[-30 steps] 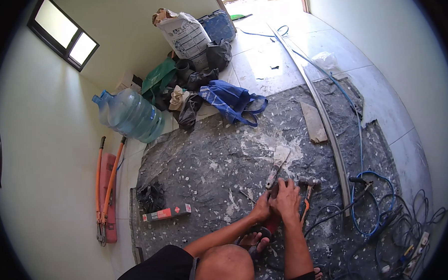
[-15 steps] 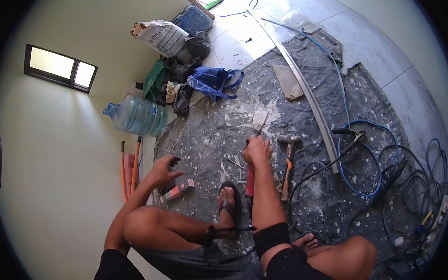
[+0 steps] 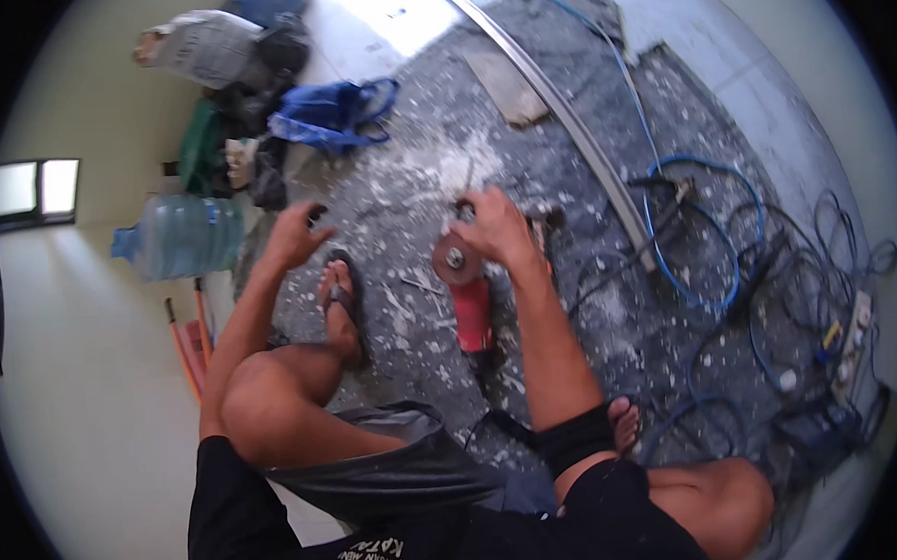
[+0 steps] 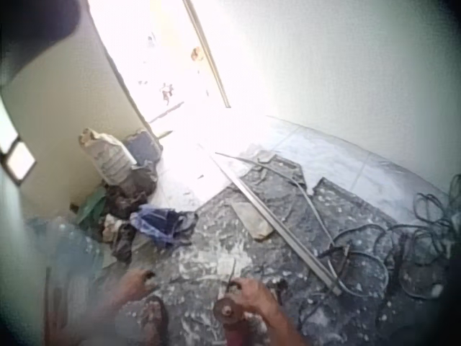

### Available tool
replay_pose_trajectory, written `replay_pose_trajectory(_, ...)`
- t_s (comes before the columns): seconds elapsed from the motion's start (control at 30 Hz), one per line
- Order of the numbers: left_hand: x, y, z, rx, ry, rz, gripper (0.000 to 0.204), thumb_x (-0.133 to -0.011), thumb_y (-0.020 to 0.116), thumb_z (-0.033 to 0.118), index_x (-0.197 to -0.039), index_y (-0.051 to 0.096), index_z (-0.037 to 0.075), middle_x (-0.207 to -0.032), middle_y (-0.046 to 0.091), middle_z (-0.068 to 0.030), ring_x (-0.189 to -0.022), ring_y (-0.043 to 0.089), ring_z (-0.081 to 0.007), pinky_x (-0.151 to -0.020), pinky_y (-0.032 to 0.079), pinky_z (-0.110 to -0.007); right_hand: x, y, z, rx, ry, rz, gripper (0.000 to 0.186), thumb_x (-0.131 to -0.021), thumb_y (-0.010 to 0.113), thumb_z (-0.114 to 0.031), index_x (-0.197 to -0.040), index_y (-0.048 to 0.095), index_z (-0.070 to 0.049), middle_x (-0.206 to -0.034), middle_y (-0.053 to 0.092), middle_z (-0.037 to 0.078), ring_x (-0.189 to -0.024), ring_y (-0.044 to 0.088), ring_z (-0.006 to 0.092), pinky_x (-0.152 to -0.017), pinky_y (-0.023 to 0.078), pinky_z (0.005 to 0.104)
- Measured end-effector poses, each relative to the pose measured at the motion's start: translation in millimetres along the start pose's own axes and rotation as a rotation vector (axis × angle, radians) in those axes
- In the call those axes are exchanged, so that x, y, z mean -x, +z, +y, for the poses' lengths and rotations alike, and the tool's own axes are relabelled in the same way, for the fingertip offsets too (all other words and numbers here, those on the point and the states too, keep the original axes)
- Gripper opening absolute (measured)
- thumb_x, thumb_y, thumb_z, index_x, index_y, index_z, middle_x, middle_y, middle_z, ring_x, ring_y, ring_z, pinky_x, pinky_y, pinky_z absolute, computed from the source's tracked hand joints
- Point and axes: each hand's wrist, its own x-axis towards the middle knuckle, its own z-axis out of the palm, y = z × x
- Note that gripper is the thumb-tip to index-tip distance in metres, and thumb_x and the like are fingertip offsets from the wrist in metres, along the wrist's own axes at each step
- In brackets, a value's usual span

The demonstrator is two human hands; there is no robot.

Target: The person is attempting to repair or modify an angle grinder using various tools like a hammer and screwdriver while crouching on a covered floor.

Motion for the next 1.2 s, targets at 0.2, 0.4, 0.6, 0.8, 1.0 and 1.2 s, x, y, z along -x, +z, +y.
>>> replay_pose_trajectory(0.2,-59,50,-23,0.164,0.207,0.063,0.037,-0.080,0.075,0.021,-0.110,0.065,0.002,-0.103,0.064,-0.0168,-0.095,0.064,-0.0330,-0.084,0.050,-0.040,39,-35,-44,0.365,-0.189,-0.889,0.022,-0.074,0.069,-0.020,-0.087,0.072,-0.004,-0.083,0.070,0.019,-0.079,0.069,0.0344,-0.073,0.055,0.0423)
replay_pose_trajectory(0.4,-77,60,-26,0.386,0.217,0.104,0.033,-0.080,0.075,0.017,-0.107,0.067,0.001,-0.098,0.067,-0.0144,-0.082,0.066,-0.0271,-0.075,0.053,-0.036,197,11,-43,0.505,-0.051,-1.047,0.024,-0.075,0.068,-0.022,-0.081,0.065,0.000,-0.082,0.066,0.019,-0.081,0.068,0.0340,-0.069,0.055,0.0445)
replay_pose_trajectory(0.6,-81,72,-15,0.549,0.262,0.105,0.031,-0.082,0.074,0.016,-0.108,0.067,0.001,-0.097,0.069,-0.0129,-0.080,0.066,-0.0216,-0.074,0.053,-0.033,274,72,-5,0.556,0.047,-0.762,0.022,-0.078,0.064,-0.022,-0.088,0.061,-0.003,-0.086,0.061,0.014,-0.084,0.065,0.0302,-0.070,0.054,0.0425)
replay_pose_trajectory(0.8,-84,61,5,0.631,0.447,-0.023,0.031,-0.081,0.075,0.016,-0.107,0.068,0.003,-0.096,0.068,-0.0116,-0.081,0.066,-0.0219,-0.074,0.053,-0.033,251,84,-21,0.579,0.131,-0.686,0.016,-0.079,0.061,-0.017,-0.086,0.060,-0.003,-0.085,0.062,0.016,-0.081,0.066,0.0315,-0.068,0.053,0.0445)
replay_pose_trajectory(1.0,-102,35,22,0.930,0.397,-0.461,0.026,-0.083,0.077,0.016,-0.101,0.068,-0.001,-0.086,0.070,-0.0083,-0.078,0.064,-0.0138,-0.075,0.053,-0.031,141,18,-111,0.282,0.459,-0.085,0.023,-0.071,0.073,-0.015,-0.079,0.057,0.001,-0.071,0.062,0.014,-0.065,0.064,0.0274,-0.058,0.051,0.0382)
replay_pose_trajectory(1.2,-122,-1,44,1.091,0.640,-0.747,0.030,-0.077,0.082,0.021,-0.096,0.068,0.002,-0.080,0.066,-0.0026,-0.072,0.058,-0.0086,-0.067,0.050,-0.027,2,-6,-141,-0.166,0.609,0.373,0.014,-0.079,0.070,-0.009,-0.086,0.063,0.001,-0.072,0.061,0.001,-0.061,0.053,0.0060,-0.053,0.043,0.0242)
